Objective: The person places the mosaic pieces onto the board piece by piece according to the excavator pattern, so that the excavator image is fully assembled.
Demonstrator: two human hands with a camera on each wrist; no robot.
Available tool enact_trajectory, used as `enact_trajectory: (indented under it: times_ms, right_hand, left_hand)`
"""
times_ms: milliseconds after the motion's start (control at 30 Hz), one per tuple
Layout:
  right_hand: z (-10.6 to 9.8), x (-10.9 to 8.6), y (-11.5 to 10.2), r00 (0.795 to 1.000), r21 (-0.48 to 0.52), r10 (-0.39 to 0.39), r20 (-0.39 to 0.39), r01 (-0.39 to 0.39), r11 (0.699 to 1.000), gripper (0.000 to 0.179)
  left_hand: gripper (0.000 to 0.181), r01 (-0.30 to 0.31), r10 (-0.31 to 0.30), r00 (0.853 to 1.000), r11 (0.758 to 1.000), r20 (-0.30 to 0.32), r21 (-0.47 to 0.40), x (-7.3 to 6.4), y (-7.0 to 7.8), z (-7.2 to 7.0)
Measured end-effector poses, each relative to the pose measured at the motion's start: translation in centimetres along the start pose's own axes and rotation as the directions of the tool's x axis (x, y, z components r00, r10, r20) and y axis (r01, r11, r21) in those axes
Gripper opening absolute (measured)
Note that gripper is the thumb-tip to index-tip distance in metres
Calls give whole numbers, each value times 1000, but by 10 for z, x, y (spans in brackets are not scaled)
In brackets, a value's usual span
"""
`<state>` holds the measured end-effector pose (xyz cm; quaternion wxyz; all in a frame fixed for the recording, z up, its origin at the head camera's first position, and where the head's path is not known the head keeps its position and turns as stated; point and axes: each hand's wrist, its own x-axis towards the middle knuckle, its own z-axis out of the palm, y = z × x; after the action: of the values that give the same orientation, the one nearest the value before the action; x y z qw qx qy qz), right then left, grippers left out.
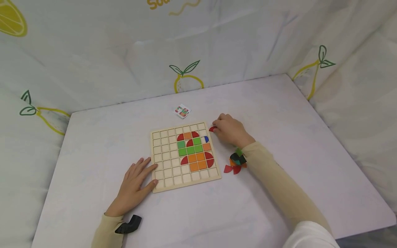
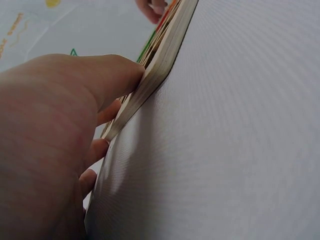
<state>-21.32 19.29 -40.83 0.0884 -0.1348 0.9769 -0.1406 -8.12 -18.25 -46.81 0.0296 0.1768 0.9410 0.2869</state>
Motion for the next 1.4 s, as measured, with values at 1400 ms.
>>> enact_trajectory:
  times_ms: [1400]
  right_hand:
    - [7,-44,-57,944,118,-328,32,323,939,39]
  left_hand:
    - [54,-5,5,1000,1000,-7,8,0,1,-1]
